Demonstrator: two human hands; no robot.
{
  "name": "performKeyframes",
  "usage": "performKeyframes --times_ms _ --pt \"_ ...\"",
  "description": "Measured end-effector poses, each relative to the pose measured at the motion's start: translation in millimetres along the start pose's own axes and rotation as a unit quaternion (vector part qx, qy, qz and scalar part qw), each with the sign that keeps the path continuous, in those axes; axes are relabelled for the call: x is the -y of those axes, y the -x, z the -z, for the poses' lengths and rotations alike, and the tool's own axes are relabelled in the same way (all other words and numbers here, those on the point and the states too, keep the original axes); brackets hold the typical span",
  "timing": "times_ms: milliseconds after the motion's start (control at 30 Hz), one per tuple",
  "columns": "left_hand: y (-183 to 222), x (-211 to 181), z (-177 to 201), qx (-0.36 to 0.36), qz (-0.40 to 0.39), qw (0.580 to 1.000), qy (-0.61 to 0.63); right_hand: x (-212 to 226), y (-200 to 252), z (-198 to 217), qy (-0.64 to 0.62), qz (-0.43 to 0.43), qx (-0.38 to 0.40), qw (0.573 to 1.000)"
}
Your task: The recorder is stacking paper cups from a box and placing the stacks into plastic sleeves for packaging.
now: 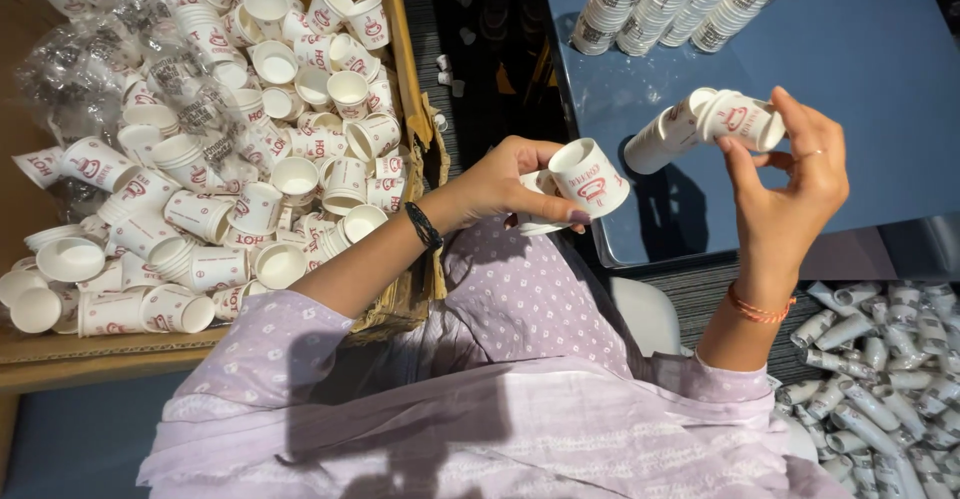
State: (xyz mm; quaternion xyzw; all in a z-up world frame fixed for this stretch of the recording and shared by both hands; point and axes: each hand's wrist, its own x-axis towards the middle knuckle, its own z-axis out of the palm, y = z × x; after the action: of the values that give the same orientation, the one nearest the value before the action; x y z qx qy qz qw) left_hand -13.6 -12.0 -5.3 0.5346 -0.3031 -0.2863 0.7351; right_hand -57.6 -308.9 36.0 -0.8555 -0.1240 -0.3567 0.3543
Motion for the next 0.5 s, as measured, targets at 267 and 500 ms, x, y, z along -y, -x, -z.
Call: performKeyframes --times_ms 267,500 --pt "0.3 2.4 -1.6 0.001 -0.012 0.998 -0.063 19.1 -25.8 -9.9 0.035 0.034 0.017 0.999" --pt "-0.6 13.5 -0.2 0.012 0.008 0.994 -0.104 66.3 6.1 -7.5 -0.176 -0.026 0.133 0.975"
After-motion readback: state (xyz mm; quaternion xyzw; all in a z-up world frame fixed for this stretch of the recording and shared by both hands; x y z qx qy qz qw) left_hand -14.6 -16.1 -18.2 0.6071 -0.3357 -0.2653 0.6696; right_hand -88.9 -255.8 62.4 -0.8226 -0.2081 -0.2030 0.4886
